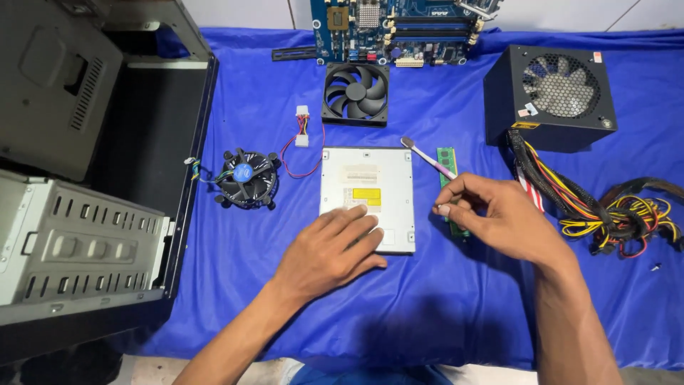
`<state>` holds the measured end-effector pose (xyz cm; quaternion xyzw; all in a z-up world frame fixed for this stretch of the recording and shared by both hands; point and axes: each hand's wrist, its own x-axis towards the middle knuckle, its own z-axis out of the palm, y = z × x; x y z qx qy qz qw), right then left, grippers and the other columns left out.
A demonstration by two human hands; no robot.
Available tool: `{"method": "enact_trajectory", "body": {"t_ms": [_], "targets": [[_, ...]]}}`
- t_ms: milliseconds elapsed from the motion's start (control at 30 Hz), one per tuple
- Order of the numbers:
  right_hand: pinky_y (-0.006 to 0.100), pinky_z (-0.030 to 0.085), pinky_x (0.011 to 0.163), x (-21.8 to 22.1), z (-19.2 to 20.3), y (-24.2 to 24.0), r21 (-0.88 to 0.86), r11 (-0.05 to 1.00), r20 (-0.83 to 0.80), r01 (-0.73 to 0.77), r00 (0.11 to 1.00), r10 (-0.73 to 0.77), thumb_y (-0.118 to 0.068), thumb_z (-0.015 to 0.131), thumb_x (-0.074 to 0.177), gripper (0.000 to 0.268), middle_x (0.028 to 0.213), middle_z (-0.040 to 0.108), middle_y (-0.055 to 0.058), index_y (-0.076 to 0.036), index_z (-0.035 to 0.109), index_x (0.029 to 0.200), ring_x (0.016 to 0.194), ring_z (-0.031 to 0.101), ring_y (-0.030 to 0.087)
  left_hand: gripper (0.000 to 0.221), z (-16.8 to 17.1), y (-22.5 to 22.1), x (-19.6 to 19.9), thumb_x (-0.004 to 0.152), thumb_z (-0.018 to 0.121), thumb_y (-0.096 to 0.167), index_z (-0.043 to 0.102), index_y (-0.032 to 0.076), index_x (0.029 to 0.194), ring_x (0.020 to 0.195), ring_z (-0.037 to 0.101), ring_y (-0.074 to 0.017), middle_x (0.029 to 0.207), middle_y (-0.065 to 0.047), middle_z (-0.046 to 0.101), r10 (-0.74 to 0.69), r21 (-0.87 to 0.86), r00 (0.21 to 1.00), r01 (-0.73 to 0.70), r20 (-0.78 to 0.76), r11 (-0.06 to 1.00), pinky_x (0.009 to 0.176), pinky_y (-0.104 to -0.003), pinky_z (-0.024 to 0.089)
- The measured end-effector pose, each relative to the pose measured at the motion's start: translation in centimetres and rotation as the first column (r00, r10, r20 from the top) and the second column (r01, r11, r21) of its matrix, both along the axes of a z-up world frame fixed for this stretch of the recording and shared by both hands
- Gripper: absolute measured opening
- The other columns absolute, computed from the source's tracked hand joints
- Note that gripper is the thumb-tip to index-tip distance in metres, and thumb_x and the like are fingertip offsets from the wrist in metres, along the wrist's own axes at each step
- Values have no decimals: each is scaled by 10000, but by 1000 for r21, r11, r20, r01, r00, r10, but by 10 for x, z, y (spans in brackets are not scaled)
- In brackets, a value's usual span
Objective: Cleaning a computer optical drive using a brush and a manual air blower on a repair bench.
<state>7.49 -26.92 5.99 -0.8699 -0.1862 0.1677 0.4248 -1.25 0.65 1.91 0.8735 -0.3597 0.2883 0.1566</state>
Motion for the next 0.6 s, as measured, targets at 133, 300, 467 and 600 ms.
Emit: {"method": "enact_trajectory", "body": {"t_ms": [133, 300, 467, 600], "targets": [[233, 418, 618, 1, -2, 4, -9, 1000, -19, 26, 999, -26, -140, 753, 909, 44, 667, 578, -42, -130, 786, 936, 633, 476, 65, 375, 0, -8, 2, 1007, 667, 425, 680, 67, 1119, 1188, 661, -329, 1217, -132, 686, -17, -46, 997, 14, -69, 999, 1081, -462, 493], [325, 536, 580, -3, 11, 20, 198, 959, 95, -203, 978, 187, -64, 831, 761, 81, 752, 791, 95, -106, 828, 829, 576, 615, 170, 463, -21, -19, 3, 985, 629, 464, 637, 194, 1361, 1389, 528, -356, 1387, -106, 622, 104, -72, 973, -121, -207, 990, 1179, -571, 375], [321, 533, 571, -5, -4, 26, 152, 954, 62, -258, 966, 252, -44, 839, 752, 79, 773, 763, 72, -90, 836, 816, 565, 598, 151, 458, -26, -19, 3, 990, 628, 458, 630, 205, 1372, 1401, 519, -350, 1404, -103, 613, 110, -78, 972, -129, -207, 989, 1188, -568, 361], [339, 522, 575, -3, -4, 27, 64, 963, 41, -261, 965, 259, -51, 831, 760, 64, 752, 732, 62, -89, 837, 810, 562, 592, 164, 459, -27, -19, 3, 991, 626, 454, 626, 205, 1376, 1410, 511, -347, 1413, -102, 610, 112, -80, 973, -130, -203, 988, 1204, -565, 342]]}}
